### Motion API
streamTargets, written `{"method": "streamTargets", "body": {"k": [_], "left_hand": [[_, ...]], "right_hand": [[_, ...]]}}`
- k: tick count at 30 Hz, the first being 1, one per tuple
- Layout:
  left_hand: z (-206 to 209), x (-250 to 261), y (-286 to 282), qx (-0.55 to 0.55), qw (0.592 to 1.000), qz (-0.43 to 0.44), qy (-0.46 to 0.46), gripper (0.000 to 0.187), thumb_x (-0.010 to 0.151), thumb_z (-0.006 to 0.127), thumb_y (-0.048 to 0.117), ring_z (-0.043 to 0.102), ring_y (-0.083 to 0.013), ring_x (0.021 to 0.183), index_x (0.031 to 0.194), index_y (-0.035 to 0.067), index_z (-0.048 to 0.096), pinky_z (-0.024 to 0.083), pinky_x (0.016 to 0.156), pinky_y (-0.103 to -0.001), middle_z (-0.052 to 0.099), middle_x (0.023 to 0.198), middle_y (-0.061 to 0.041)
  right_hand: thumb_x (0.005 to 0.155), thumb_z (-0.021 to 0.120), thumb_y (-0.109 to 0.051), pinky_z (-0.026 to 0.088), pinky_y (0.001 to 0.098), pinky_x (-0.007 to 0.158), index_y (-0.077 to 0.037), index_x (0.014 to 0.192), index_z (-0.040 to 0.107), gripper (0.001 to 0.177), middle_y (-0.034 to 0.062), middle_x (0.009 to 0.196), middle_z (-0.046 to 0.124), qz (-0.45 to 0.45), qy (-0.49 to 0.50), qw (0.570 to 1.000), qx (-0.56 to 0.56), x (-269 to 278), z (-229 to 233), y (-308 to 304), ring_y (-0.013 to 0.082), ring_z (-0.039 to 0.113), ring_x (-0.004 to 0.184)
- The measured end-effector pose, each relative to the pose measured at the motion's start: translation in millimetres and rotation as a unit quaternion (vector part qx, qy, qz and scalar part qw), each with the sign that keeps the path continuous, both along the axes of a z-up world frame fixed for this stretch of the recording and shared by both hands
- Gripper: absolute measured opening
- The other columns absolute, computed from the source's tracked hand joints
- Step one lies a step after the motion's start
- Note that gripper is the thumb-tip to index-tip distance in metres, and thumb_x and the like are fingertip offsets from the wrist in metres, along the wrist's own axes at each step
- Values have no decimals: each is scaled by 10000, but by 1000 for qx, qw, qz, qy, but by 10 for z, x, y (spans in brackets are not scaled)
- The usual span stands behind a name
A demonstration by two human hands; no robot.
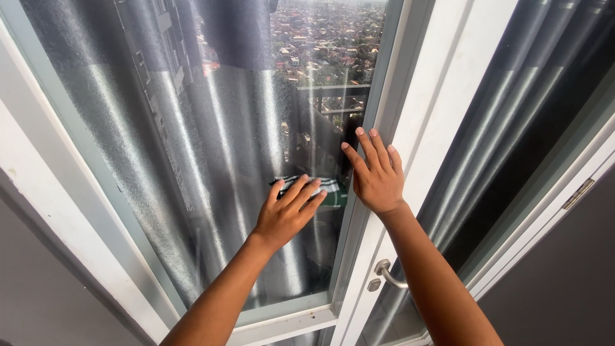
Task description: Wiping down the frame and glass of a balcony door with a cloth.
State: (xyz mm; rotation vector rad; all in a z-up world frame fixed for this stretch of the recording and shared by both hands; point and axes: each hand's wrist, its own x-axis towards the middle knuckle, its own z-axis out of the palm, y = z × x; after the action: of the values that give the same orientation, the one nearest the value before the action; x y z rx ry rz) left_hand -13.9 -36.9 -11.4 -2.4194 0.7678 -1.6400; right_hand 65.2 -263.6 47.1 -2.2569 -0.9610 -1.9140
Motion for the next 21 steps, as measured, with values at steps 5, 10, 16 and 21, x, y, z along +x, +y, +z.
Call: {"method": "streamTargets", "body": {"k": [5, 10, 16, 21], "left_hand": [[51, 86, 33, 28, 1000, 13, -3, 367, 936, 695, 150, 587, -200, 1314, 1298, 208, 718, 367, 1081, -484, 655, 1399, 5], [750, -106, -24, -97, 994, 3, -49, 241, 990, 693, 124, 599, -191, 1301, 1225, 132, 748, 356, 1108, -486, 685, 1355, 5], [448, -39, -16, -153, 988, -26, -23, 260, 974, 674, 46, 605, -224, 1306, 1213, 107, 756, 405, 1074, -447, 693, 1346, -17], [-191, -47, -147, -141, 989, -44, 10, 288, 934, 678, 10, 603, -221, 1303, 1187, 120, 760, 428, 1032, -437, 691, 1331, -10]], "right_hand": [[1006, 594, -89, 318, 410, 1147, -211, 1437, 639, 450, 83, 1588, 521, -3, 5, 1000, 0, -11, 9, 1, 245, 494, 1470], [991, 576, -43, 292, 411, 1175, -193, 1456, 618, 491, 103, 1599, 510, 4, 31, 999, 11, 3, -32, -19, 262, 474, 1484], [974, 566, 7, 282, 408, 1188, -186, 1446, 637, 515, 104, 1588, 531, -10, 28, 1000, 10, -10, -46, -25, 262, 493, 1475], [985, 575, 17, 284, 412, 1191, -190, 1399, 668, 472, 76, 1559, 572, -16, 10, 1000, 14, -16, -56, 7, 248, 542, 1426]]}}
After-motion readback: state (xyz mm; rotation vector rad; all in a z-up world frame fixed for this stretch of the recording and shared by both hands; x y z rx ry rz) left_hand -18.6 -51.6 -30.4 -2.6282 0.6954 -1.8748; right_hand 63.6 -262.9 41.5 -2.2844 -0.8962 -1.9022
